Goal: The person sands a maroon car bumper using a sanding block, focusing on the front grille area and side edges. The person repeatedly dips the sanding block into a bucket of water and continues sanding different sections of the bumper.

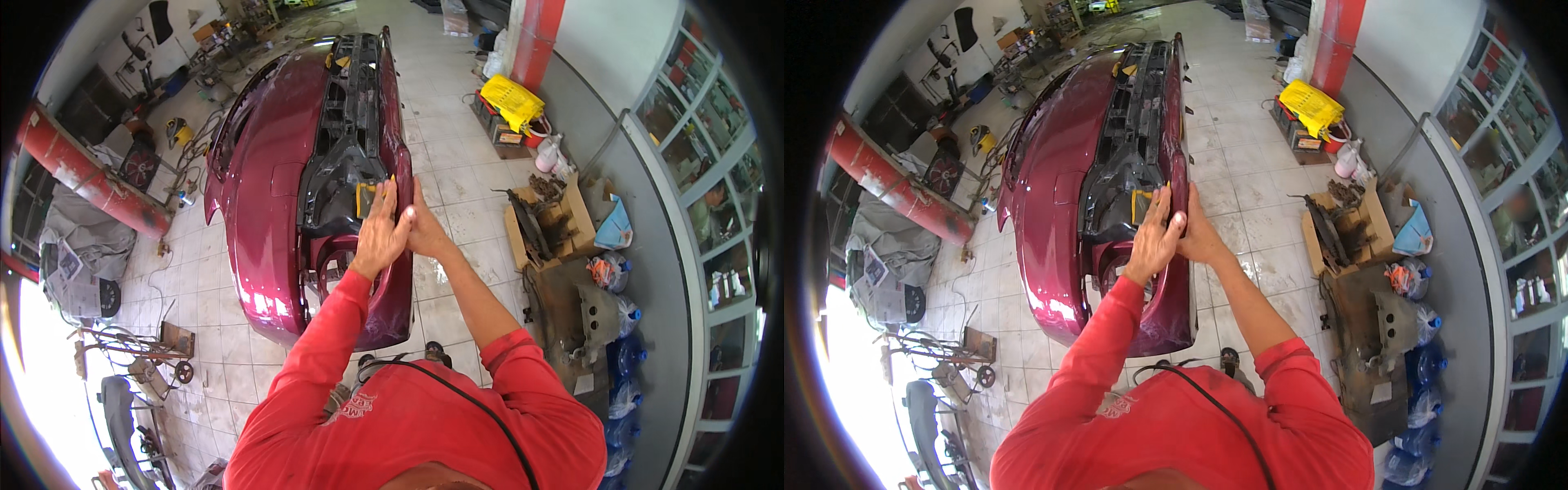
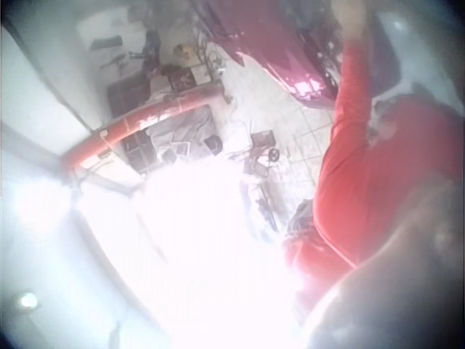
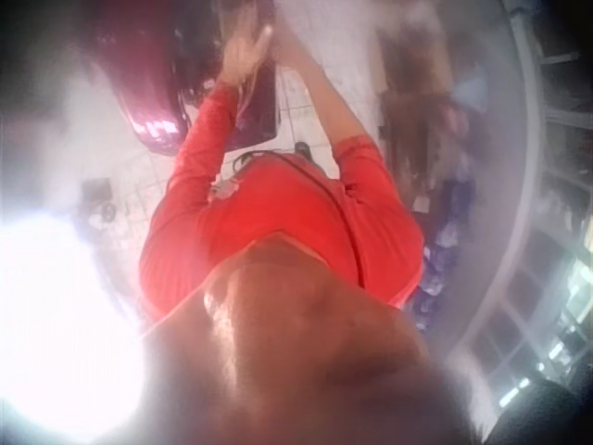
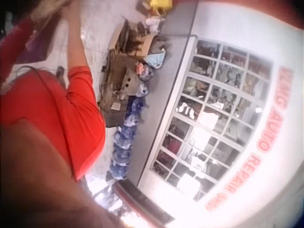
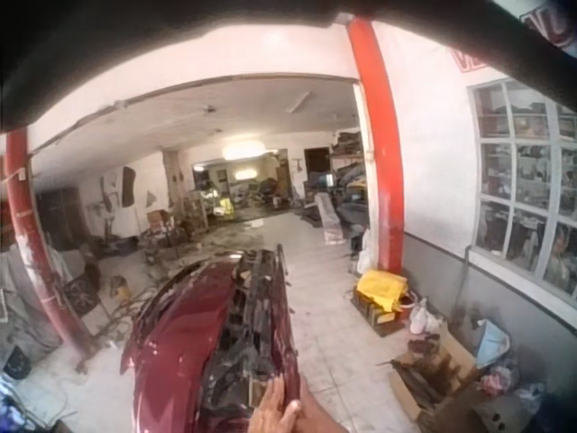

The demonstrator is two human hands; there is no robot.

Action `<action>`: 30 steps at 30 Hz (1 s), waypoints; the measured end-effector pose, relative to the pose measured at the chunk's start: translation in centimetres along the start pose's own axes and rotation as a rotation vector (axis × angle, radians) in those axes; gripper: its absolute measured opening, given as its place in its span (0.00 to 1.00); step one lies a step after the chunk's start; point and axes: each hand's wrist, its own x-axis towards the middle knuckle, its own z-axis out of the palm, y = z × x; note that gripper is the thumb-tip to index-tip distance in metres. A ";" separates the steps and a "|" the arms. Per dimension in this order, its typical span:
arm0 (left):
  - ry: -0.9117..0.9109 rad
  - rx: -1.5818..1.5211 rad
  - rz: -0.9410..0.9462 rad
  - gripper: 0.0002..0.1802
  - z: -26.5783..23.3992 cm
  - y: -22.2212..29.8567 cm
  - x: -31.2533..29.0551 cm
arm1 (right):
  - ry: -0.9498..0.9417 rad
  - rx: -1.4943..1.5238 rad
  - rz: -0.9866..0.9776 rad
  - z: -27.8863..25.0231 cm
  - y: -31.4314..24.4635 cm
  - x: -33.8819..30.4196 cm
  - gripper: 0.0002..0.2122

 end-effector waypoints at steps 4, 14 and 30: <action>0.027 0.197 -0.134 0.52 -1.1 -0.7 7.0 | 0.025 -0.106 -0.124 2.3 -1.3 0.3 0.65; 0.086 0.205 -0.049 0.56 1.1 0.4 5.1 | -0.041 -0.104 0.053 0.8 -0.1 -0.5 0.60; 0.055 0.213 -0.106 0.43 -0.4 -0.3 12.4 | -0.337 0.029 0.209 -9.1 -0.4 -0.5 0.51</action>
